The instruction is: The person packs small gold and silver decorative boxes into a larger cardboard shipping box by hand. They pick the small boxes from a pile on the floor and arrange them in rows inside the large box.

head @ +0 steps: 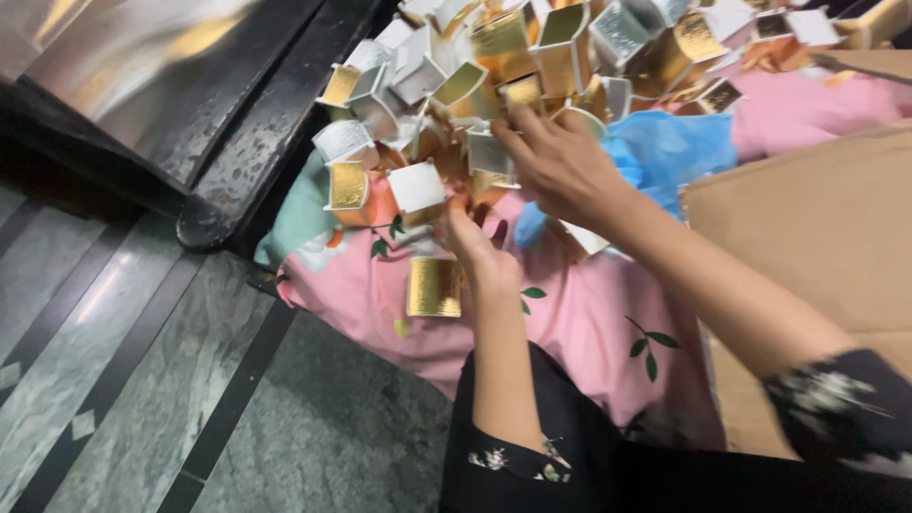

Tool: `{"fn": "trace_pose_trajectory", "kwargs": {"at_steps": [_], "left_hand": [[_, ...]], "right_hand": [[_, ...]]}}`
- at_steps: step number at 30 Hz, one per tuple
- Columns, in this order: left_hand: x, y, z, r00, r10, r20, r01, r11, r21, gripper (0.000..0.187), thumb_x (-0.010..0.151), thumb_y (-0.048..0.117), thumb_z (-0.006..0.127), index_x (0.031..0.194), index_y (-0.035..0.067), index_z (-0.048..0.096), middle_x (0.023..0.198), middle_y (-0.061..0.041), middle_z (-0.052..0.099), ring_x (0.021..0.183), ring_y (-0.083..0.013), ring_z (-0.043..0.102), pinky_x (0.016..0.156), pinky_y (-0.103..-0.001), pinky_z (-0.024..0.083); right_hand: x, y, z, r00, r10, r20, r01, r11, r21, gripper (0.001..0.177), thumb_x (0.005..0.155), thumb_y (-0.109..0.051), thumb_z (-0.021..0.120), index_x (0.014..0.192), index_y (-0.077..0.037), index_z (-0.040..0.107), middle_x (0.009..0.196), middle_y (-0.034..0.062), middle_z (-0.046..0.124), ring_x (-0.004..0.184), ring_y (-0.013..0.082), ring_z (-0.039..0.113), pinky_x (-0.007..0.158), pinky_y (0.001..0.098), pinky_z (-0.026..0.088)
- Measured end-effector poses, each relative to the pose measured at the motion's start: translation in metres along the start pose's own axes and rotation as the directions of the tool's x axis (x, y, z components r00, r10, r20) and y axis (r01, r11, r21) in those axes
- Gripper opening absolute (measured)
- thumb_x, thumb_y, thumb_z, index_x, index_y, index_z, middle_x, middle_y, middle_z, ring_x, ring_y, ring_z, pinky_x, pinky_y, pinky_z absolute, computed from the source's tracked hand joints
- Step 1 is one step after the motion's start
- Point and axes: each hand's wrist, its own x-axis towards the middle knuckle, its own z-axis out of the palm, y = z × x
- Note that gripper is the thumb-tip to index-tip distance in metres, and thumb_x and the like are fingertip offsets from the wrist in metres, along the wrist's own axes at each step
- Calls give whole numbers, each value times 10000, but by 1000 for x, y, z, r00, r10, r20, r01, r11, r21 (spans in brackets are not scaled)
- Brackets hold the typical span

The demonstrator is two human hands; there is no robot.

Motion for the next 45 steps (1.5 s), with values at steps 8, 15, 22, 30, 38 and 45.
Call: {"fn": "trace_pose_trajectory", "kwargs": {"at_steps": [8,15,22,30,38,45], "left_hand": [[-94,-28,43,670,-214,711,79,973,219,428,910,357,686,1256,118,604,1088,-19,669,902,-173,672,636,-398,632],[-179,-40,55,446,-257,857,-171,916,363,477,929,229,742,1344,25,620,1136,-72,713,964,-173,715,703,-378,666],[-247,-74,46,272,-274,923,-207,920,334,501,1046,301,620,1454,12,588,1233,-79,705,1024,-174,699,765,-351,652],[-273,-100,35,330,-115,937,-808,480,343,385,1116,326,543,1181,-15,710,961,-138,742,864,-214,750,736,-313,577],[-280,-116,36,172,-268,948,-609,727,316,300,1059,207,521,1090,-54,667,1024,-81,713,897,-139,723,713,-294,612],[-272,-116,35,218,-360,907,-266,872,410,292,1087,172,557,1145,-76,700,984,-106,608,924,-152,689,821,-366,676]], "right_hand": [[-135,16,-126,967,-255,4,251,951,-177,420,807,-169,714,1211,-55,688,1223,138,603,1013,239,656,847,387,530],[-205,-9,-222,909,411,-74,-407,911,60,647,752,-333,897,1247,-26,616,1296,188,582,909,234,623,768,404,508],[-237,-19,-260,831,544,-114,-520,834,185,902,686,-310,868,1390,66,447,1354,266,544,1110,414,623,888,466,526],[-289,-13,-272,730,649,-216,-670,741,-38,828,626,-273,873,1296,48,508,1287,248,596,1110,411,625,902,487,509],[-315,-4,-275,679,691,-247,-723,687,-65,785,703,-352,891,1279,38,526,1268,230,603,1111,392,625,909,476,525],[-315,-4,-276,745,662,-82,-667,743,-58,908,678,-364,862,1430,-48,464,1342,281,510,1165,449,599,925,489,543]]}}
